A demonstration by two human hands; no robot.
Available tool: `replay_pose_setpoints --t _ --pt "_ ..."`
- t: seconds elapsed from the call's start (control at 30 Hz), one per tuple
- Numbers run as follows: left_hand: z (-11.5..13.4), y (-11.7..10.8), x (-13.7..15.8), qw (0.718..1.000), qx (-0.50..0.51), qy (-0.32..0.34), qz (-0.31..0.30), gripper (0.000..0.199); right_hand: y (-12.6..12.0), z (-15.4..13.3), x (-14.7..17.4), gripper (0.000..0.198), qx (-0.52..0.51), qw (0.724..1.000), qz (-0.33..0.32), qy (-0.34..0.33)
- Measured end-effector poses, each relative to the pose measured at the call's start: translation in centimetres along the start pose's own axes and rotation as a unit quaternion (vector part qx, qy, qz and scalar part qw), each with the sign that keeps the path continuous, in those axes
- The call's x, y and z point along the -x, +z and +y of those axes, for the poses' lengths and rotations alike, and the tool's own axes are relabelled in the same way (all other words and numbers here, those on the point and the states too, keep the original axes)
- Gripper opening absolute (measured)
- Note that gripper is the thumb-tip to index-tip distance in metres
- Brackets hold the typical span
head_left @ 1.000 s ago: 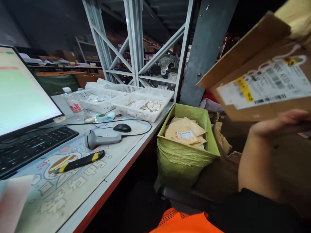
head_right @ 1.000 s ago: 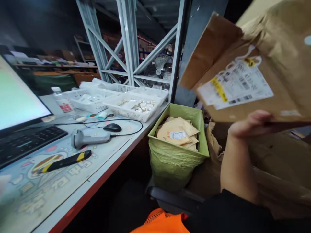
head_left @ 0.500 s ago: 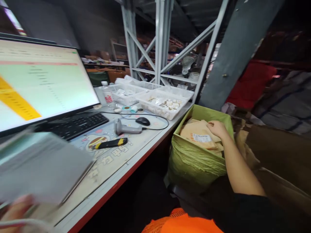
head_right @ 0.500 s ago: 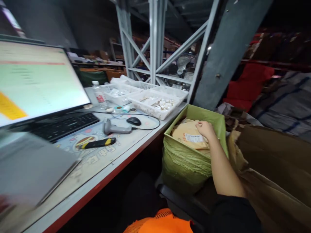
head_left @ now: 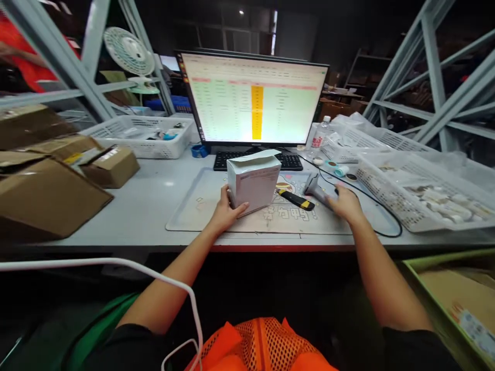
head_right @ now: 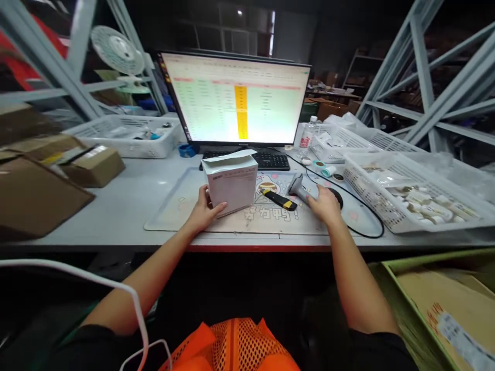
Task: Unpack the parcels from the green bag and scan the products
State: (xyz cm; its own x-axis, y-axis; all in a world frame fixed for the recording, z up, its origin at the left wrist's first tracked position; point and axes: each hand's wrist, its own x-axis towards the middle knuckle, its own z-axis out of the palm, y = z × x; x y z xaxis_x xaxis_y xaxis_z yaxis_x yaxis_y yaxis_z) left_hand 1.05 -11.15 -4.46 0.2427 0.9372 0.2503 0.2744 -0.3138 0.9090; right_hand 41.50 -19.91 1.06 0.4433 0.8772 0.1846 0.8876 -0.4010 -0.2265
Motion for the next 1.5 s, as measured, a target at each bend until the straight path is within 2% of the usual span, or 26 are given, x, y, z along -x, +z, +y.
replay_pose_setpoints --t 0.1,0.2,0.33,0.4,0.43,0.5,0.57,0.63,0.73,0.87,1.03,1.13,1.23,1.37,1.5 --pt "-0.3 0.0 -0.4 0.996 0.077 0.015 0.034 0.086 1.9 -3.2 -2.0 0.062 0.05 0.996 -0.064 0.021" --pt "-0.5 0.0 -0.7 0.991 0.108 0.009 0.072 0.087 3.0 -5.3 -2.9 0.057 0.059 0.996 -0.07 0.024" --pt "-0.5 -0.3 -0.7 0.989 0.097 -0.005 0.109 0.09 1.7 -6.2 -2.9 0.049 0.051 0.997 -0.059 0.013" --pt "-0.2 -0.5 -0.5 0.99 0.067 -0.01 0.125 0.091 -0.4 -6.2 -1.7 0.041 -0.001 0.998 -0.035 -0.046" --pt "0.0 -0.6 -0.3 0.99 0.046 -0.008 0.131 0.09 -1.7 -6.2 -0.6 0.037 -0.049 0.994 -0.022 -0.098" --pt "0.5 -0.6 -0.1 0.99 0.002 0.004 0.14 0.089 -4.6 -6.7 2.2 0.034 -0.161 0.962 0.002 -0.222" --pt "1.1 -0.4 0.1 0.989 -0.032 0.018 0.142 0.088 -7.3 -7.9 5.5 0.032 -0.231 0.92 0.02 -0.316" --pt "1.5 -0.2 0.1 0.988 -0.055 0.031 0.14 0.087 -9.2 -9.3 8.2 0.025 -0.25 0.897 0.037 -0.362" --pt "1.9 -0.1 0.1 0.986 -0.076 0.051 0.137 0.084 -10.1 -10.9 10.0 0.017 -0.244 0.894 0.052 -0.373" --pt "2.2 -1.8 -0.2 0.977 -0.105 0.09 0.162 0.078 -8.1 -10.1 7.9 0.022 -0.221 0.918 0.063 -0.323" --pt "3.1 -6.3 -1.3 0.948 -0.176 0.143 0.222 0.067 -2.6 -6.4 0.9 0.027 -0.091 0.979 0.031 -0.179" --pt "3.5 -8.3 -2.4 0.935 -0.225 0.169 0.215 0.063 1.2 -4.8 -2.4 0.041 -0.017 0.99 -0.02 -0.135" --pt "3.1 -9.2 -3.0 0.936 -0.238 0.185 0.18 0.065 4.3 -3.8 -3.6 0.062 0.023 0.994 -0.032 -0.104" --pt "0.9 -9.4 -2.7 0.96 -0.177 0.145 0.165 0.083 6.2 -0.7 -4.5 0.073 0.0 0.993 0.0 -0.121" --pt "-2.0 -9.1 -1.6 0.99 -0.097 0.049 0.091 0.119 6.5 7.3 -6.9 0.074 -0.032 0.987 0.065 -0.144"
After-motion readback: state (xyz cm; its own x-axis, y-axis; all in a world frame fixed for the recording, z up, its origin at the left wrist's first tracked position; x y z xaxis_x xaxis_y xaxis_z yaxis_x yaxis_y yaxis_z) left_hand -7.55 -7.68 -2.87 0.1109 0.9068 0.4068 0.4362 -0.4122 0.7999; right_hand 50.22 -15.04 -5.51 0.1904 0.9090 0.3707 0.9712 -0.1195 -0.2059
